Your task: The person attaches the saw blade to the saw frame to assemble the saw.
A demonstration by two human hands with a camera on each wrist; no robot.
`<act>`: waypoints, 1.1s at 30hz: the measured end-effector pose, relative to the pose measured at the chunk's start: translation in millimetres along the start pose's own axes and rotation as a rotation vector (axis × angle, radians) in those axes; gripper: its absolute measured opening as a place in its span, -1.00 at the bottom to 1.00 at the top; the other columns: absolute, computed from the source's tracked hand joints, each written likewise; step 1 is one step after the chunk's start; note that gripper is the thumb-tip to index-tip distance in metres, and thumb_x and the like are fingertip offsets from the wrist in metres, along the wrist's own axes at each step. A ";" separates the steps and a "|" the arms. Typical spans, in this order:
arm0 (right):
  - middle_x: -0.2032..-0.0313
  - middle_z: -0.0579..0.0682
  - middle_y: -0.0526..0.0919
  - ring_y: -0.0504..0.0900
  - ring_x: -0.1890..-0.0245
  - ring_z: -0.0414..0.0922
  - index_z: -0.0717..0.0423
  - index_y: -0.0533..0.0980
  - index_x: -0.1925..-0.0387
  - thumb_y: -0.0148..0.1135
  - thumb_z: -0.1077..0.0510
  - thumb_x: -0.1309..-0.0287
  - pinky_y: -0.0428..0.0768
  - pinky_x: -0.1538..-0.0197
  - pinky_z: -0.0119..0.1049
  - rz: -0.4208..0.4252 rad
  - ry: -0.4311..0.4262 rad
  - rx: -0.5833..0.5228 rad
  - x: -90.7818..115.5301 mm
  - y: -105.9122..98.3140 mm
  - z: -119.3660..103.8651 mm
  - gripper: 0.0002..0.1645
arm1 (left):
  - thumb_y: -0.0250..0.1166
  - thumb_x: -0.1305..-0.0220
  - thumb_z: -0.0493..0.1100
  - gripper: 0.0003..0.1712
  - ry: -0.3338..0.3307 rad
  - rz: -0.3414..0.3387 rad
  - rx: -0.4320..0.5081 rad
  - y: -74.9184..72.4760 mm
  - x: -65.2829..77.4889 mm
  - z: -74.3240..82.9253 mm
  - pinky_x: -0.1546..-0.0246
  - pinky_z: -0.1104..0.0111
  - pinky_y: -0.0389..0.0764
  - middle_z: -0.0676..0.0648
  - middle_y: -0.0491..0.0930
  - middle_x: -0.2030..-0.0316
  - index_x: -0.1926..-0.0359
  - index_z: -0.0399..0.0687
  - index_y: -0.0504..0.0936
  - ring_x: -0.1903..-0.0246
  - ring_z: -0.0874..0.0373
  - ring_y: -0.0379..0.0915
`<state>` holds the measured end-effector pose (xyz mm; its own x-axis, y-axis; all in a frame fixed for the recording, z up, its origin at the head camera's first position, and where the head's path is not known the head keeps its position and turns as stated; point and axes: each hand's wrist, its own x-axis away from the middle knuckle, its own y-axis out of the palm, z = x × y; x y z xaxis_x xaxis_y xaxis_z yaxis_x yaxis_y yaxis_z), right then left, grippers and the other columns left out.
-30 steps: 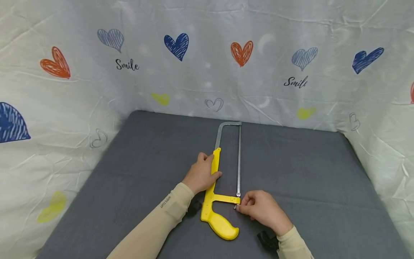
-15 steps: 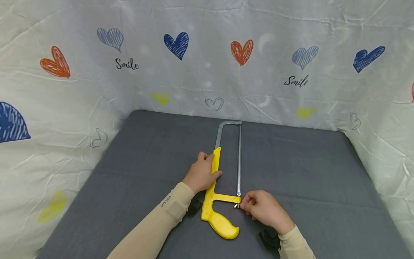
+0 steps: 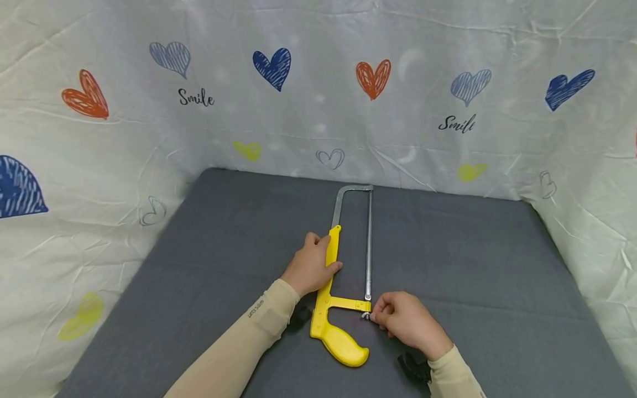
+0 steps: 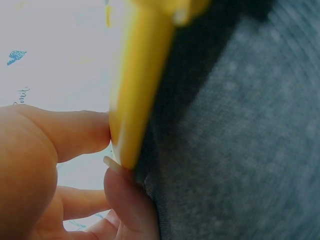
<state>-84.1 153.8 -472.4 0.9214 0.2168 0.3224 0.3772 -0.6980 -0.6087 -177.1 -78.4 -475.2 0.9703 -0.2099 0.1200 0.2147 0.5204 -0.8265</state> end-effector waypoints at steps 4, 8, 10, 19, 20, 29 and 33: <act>0.58 -0.09 0.61 0.56 0.61 -0.16 -0.01 0.67 0.42 0.48 0.16 -0.35 0.49 0.51 -0.27 0.005 0.003 0.026 -0.5 1.5 0.0 -0.81 | 0.44 -0.48 0.05 -0.07 -0.003 -0.001 -0.004 0.8 -0.6 -0.5 0.14 0.24 0.79 -0.28 0.37 -0.29 -0.66 -0.20 0.26 0.22 0.01 0.62; 0.59 -0.13 0.60 0.55 0.62 -0.18 -0.03 0.67 0.43 0.48 0.15 -0.34 0.48 0.51 -0.29 0.006 -0.004 0.047 -1.5 2.8 0.1 -0.80 | 0.45 -0.47 0.04 -0.07 0.001 0.003 -0.004 1.2 -0.7 -1.6 0.13 0.23 0.79 -0.28 0.37 -0.28 -0.66 -0.22 0.27 0.22 0.00 0.63; 0.60 -0.14 0.60 0.55 0.62 -0.18 -0.03 0.67 0.44 0.49 0.14 -0.33 0.47 0.52 -0.30 0.005 -0.017 0.054 -1.6 2.7 0.4 -0.80 | 0.45 -0.47 0.04 -0.07 0.002 0.006 -0.002 1.4 -0.5 -1.9 0.13 0.23 0.79 -0.28 0.38 -0.28 -0.65 -0.22 0.27 0.21 0.00 0.63; 0.61 -0.15 0.56 0.46 0.62 -0.17 -0.09 0.64 0.49 0.62 -0.09 -0.11 0.39 0.52 -0.31 0.009 -0.021 0.051 -0.5 2.5 -2.5 -0.69 | 0.44 -0.48 0.06 -0.06 -0.009 0.001 -0.012 1.6 -0.6 -0.2 0.09 0.22 0.81 -0.27 0.37 -0.29 -0.67 -0.19 0.26 0.18 0.00 0.63; 0.63 -0.14 0.55 0.44 0.63 -0.17 -0.09 0.63 0.50 0.64 -0.15 -0.09 0.38 0.53 -0.31 0.015 -0.009 0.050 -0.6 3.4 -3.4 -0.64 | 0.44 -0.48 0.06 -0.06 -0.010 0.000 -0.012 1.5 -0.7 0.1 0.09 0.22 0.81 -0.27 0.37 -0.29 -0.67 -0.19 0.26 0.18 -0.01 0.63; 0.69 -0.17 0.45 0.34 0.68 -0.19 -0.09 0.57 0.58 0.62 -0.17 -0.16 0.27 0.56 -0.34 0.090 0.020 0.073 -1.8 11.3 -9.0 -0.56 | 0.43 -0.49 0.06 -0.07 -0.010 -0.001 -0.013 1.5 -0.6 0.0 0.06 0.21 0.81 -0.27 0.37 -0.29 -0.66 -0.20 0.26 0.15 -0.02 0.64; 0.70 -0.18 0.45 0.36 0.69 -0.20 -0.06 0.58 0.57 0.56 -0.09 -0.22 0.29 0.56 -0.34 0.073 0.002 0.050 -3.4 10.4 -7.9 -0.61 | 0.43 -0.49 0.06 -0.07 -0.006 0.000 -0.012 1.2 -1.7 -0.9 0.07 0.21 0.81 -0.27 0.37 -0.29 -0.66 -0.20 0.26 0.17 -0.02 0.63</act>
<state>-84.1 140.4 -474.2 0.9466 0.1649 0.2772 0.3130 -0.6770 -0.6662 -178.6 -78.2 -476.8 0.9709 -0.2051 0.1235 0.2138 0.5106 -0.8328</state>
